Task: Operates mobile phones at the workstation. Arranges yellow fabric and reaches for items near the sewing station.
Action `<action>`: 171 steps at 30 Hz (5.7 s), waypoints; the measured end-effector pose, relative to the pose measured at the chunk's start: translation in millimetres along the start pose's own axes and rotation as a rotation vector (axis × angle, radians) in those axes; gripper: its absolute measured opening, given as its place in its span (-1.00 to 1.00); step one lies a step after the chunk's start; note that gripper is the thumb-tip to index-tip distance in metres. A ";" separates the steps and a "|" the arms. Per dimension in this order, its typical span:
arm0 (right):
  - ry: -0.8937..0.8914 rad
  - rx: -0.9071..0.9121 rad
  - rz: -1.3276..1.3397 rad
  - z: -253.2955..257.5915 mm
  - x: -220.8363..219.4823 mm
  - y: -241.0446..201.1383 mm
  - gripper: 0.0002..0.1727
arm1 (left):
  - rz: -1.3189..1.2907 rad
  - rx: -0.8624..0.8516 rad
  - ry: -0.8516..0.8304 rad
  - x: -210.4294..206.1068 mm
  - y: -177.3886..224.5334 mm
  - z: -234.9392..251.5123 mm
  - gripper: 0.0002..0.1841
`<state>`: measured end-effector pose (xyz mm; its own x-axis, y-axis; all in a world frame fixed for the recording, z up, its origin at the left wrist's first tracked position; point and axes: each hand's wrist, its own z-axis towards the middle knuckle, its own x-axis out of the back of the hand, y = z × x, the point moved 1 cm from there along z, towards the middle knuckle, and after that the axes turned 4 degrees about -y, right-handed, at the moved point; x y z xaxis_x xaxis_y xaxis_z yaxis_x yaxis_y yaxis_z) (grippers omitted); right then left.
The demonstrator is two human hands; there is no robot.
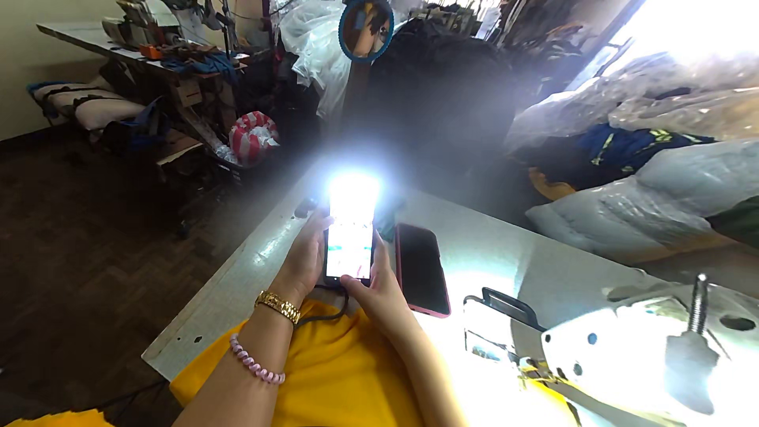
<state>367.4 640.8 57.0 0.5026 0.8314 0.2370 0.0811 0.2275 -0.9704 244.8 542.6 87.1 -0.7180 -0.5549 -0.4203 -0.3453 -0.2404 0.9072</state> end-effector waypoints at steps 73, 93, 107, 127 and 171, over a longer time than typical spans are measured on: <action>-0.035 0.024 0.224 4.6 8.0 3.5 -0.11 | 0.046 -0.047 -0.006 -3.6 1.6 -3.3 -0.39; -0.047 0.013 0.314 3.4 7.3 1.5 -0.05 | 0.047 -0.053 -0.021 -2.2 0.4 -2.1 -0.40; -0.043 -0.007 0.315 3.6 7.3 1.1 -0.04 | 0.046 -0.044 -0.011 -2.3 0.4 -1.8 -0.39; -0.048 0.005 0.297 3.4 7.5 1.8 -0.02 | 0.044 -0.034 -0.010 -2.8 1.1 -2.8 -0.37; -0.007 -0.019 0.412 -0.3 8.3 0.9 -0.36 | 0.014 -0.049 -0.037 -2.0 0.3 -0.7 -0.40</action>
<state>371.9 647.7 58.1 0.4903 0.8545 -0.1714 -0.1102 -0.1343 -0.9848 246.5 543.0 88.2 -0.7446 -0.5288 -0.4074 -0.3059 -0.2722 0.9123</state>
